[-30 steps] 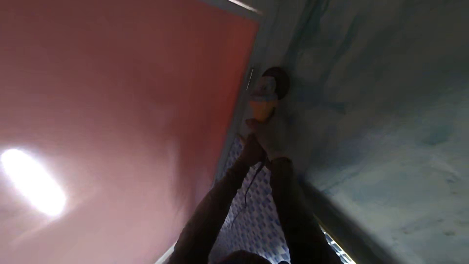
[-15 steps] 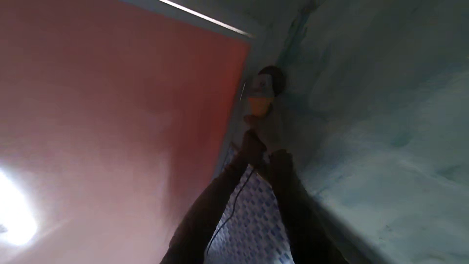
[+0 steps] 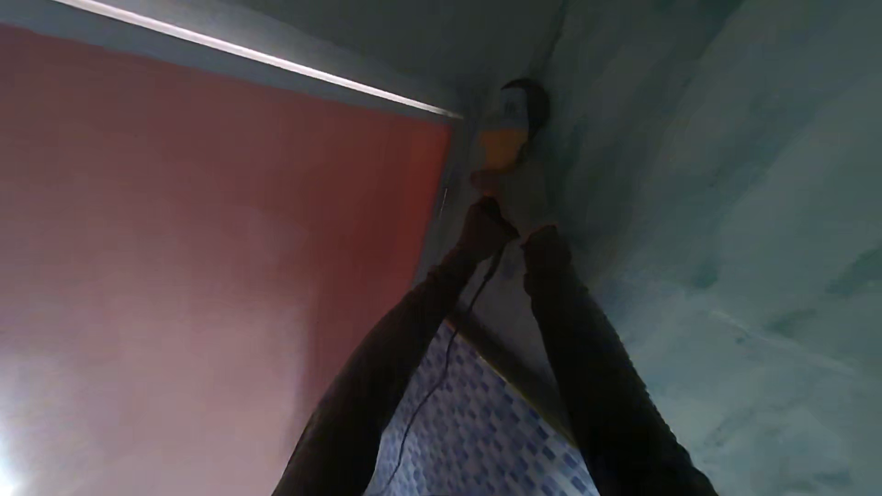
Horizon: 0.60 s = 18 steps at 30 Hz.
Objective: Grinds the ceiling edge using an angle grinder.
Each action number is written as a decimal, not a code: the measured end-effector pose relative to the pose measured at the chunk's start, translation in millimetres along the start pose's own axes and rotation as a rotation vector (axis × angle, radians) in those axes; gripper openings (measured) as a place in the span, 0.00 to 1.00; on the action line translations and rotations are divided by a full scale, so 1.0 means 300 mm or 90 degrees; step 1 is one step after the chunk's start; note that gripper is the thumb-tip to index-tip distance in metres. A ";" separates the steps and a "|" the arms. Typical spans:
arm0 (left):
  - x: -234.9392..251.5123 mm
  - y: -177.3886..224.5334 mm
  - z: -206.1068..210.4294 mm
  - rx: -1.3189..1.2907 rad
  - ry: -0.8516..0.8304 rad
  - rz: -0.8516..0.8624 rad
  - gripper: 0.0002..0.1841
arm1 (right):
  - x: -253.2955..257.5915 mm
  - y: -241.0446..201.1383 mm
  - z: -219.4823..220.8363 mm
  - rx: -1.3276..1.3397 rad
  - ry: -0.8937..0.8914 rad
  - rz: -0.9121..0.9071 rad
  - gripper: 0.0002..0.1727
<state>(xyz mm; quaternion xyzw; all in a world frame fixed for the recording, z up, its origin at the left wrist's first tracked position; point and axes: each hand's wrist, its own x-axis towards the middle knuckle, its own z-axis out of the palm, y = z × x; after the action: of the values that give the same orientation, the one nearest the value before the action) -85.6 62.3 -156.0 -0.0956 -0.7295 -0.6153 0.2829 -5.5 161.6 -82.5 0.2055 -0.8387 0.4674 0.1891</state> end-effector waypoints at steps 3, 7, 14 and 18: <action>0.027 0.039 -0.002 -0.011 0.022 -0.012 0.21 | 0.260 0.011 0.036 -0.009 0.017 -0.099 0.40; 0.056 0.099 -0.027 -0.013 0.042 0.041 0.21 | 0.359 -0.024 0.033 -0.010 0.015 -0.115 0.40; 0.060 0.249 -0.058 0.004 0.011 -0.024 0.15 | 0.216 -0.162 -0.089 -0.090 -0.025 -0.140 0.29; 0.196 0.238 -0.050 0.001 0.013 0.060 0.17 | 0.417 -0.170 -0.077 -0.110 0.075 -0.143 0.33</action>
<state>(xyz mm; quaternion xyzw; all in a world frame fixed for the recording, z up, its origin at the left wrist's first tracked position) -94.6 51.9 -63.5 -0.1236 -0.7221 -0.6013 0.3190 -81.8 136.0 28.6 0.2531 -0.8348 0.3811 0.3063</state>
